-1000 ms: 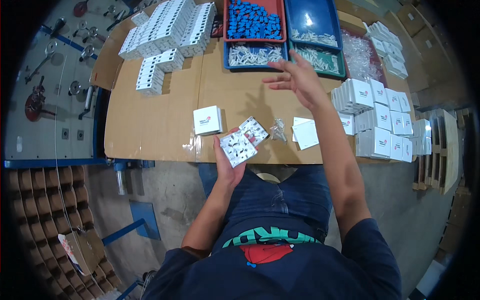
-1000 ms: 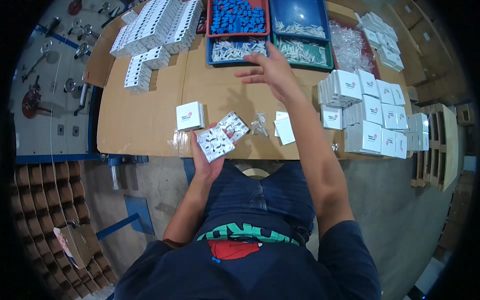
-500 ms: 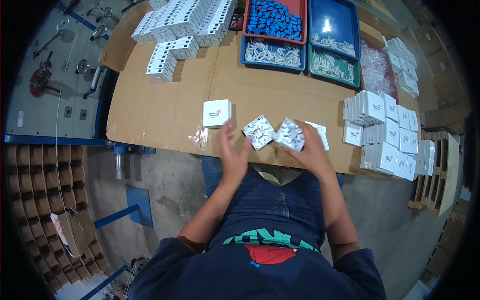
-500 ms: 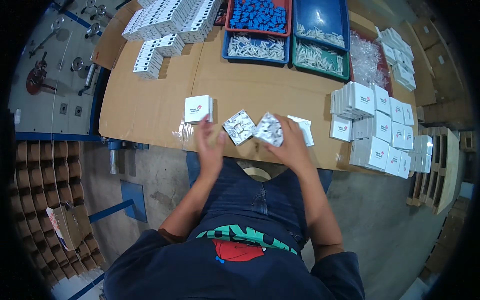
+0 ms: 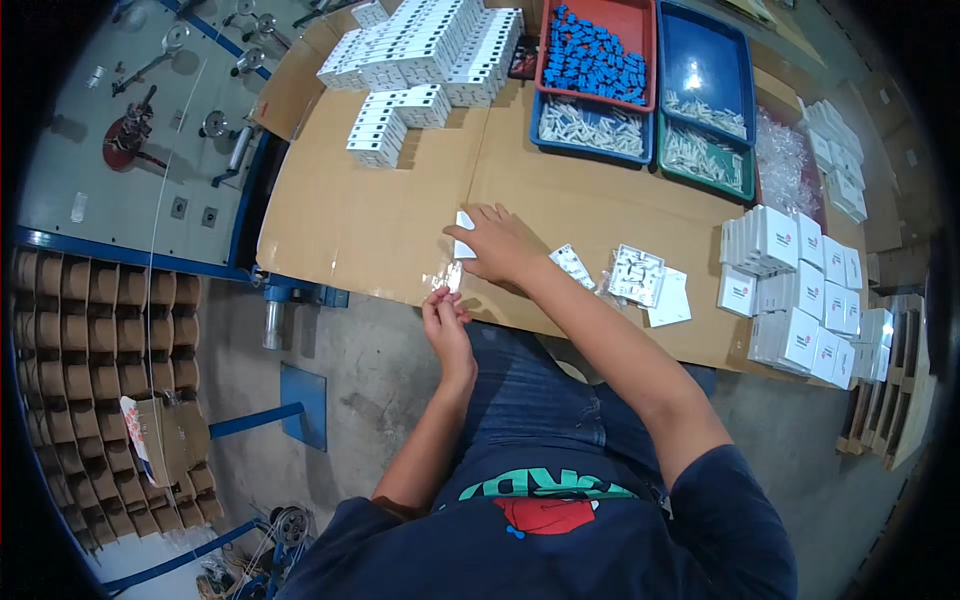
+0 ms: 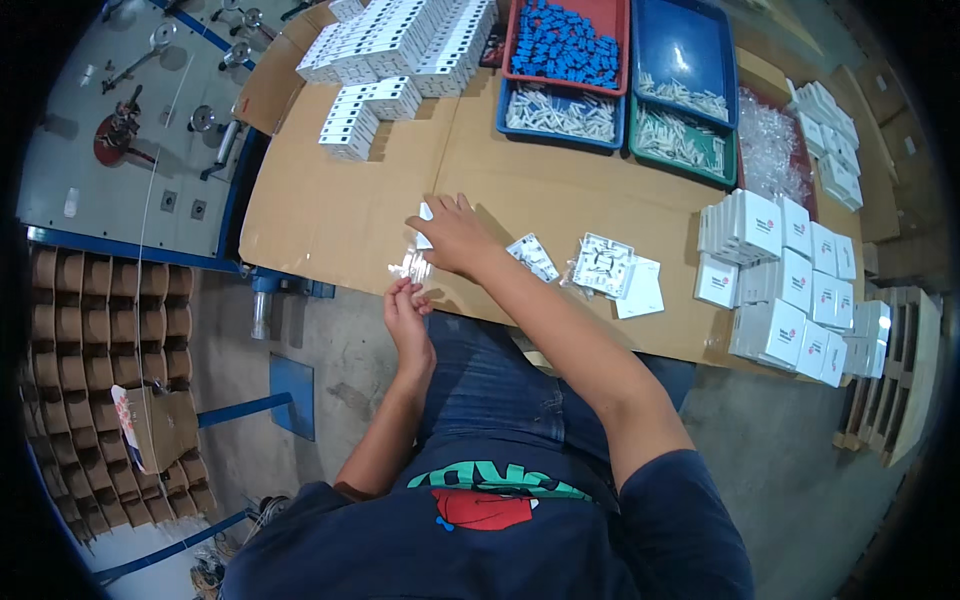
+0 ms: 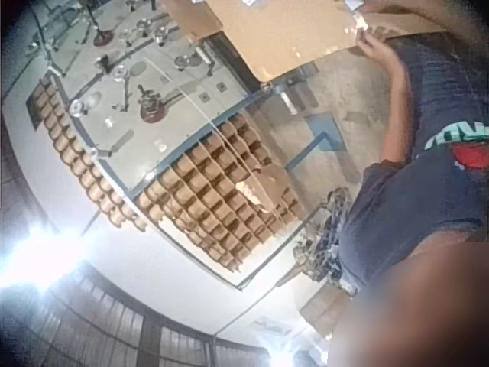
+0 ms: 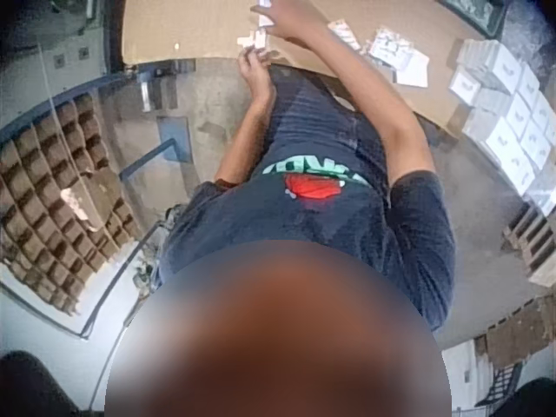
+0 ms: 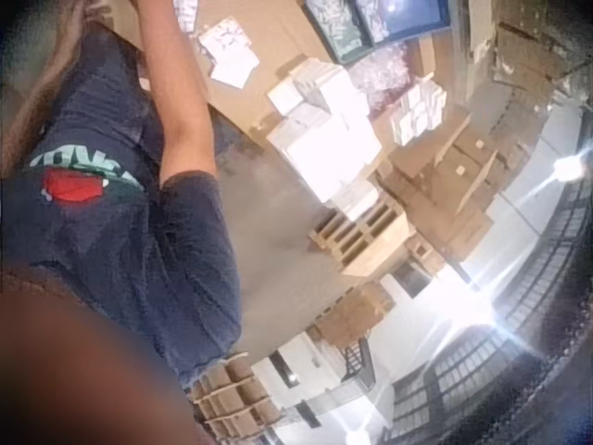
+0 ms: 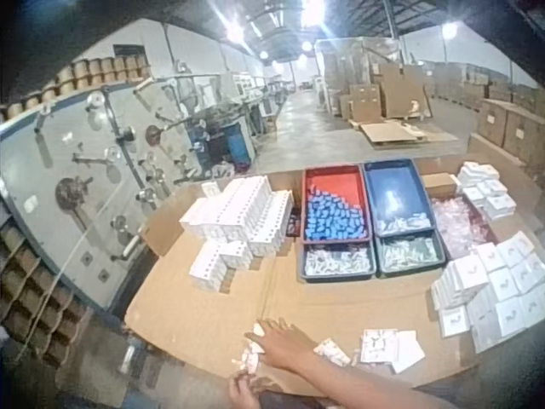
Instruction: Packing small white industrial components into boxes at a factory workbench.
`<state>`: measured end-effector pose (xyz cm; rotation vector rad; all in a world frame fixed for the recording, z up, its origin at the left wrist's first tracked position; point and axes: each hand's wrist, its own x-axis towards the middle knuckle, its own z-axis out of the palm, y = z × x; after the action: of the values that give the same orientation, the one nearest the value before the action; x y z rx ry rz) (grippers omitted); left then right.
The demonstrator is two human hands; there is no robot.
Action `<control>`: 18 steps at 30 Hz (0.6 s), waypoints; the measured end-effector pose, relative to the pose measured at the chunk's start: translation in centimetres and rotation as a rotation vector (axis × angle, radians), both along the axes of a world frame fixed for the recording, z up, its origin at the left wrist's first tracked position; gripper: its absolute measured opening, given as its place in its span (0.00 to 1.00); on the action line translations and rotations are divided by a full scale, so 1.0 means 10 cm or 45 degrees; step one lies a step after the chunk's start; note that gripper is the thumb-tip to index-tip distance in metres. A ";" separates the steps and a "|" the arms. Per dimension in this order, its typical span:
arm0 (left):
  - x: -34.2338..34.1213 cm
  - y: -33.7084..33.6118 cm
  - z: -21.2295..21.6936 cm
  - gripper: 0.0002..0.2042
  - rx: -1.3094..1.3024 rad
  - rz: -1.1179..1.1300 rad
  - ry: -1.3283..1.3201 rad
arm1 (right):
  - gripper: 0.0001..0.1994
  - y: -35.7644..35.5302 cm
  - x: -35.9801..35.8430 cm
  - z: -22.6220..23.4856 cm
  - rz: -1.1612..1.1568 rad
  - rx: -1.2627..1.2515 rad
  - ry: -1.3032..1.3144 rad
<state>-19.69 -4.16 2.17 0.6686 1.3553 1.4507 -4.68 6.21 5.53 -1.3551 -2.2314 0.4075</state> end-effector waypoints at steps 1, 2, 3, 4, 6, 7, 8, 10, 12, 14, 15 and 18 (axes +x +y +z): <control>-0.03 -0.03 0.04 0.10 -0.037 -0.031 -0.009 | 0.25 0.05 -0.02 -0.05 0.080 -0.169 -0.059; -0.05 -0.06 0.08 0.10 -0.070 -0.051 -0.017 | 0.25 0.07 -0.02 0.01 0.091 -0.162 -0.059; -0.11 -0.07 0.10 0.10 -0.065 -0.041 -0.020 | 0.25 0.06 0.01 0.06 0.075 -0.176 0.019; -0.19 -0.06 0.11 0.14 -0.097 -0.069 -0.086 | 0.24 0.05 0.06 0.10 0.057 -0.193 0.094; -0.16 -0.03 0.30 0.18 -0.130 -0.102 -0.169 | 0.24 -0.10 0.20 0.32 0.100 -0.213 0.298; -0.06 0.00 0.63 0.23 -0.212 -0.235 -0.329 | 0.24 -0.24 0.28 0.44 0.128 -0.240 0.514; -0.03 0.03 0.81 0.28 -0.289 -0.354 -0.490 | 0.24 -0.40 0.30 0.58 0.132 -0.250 0.504; -0.03 0.03 0.83 0.35 -0.250 -0.588 -0.584 | 0.23 -0.77 0.36 0.82 0.146 -0.289 0.710; 0.10 0.01 0.91 0.33 -0.277 -0.933 -0.655 | 0.23 -1.08 0.46 0.87 0.100 -0.413 0.810; 0.24 -0.05 0.85 0.29 -0.271 -1.038 -0.587 | 0.24 -1.31 0.54 0.80 0.045 -0.354 0.885; 0.34 -0.10 0.81 0.29 -0.299 -1.061 -0.619 | 0.24 -1.41 0.59 0.79 -0.057 -0.328 0.833; 0.55 -0.24 0.73 0.29 -0.377 -1.113 -0.658 | 0.24 -1.69 0.74 0.78 -0.214 -0.195 0.675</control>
<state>-14.18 -6.52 9.47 0.5330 0.6930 0.6263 2.71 -10.64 13.33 -1.3100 -1.6685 0.7861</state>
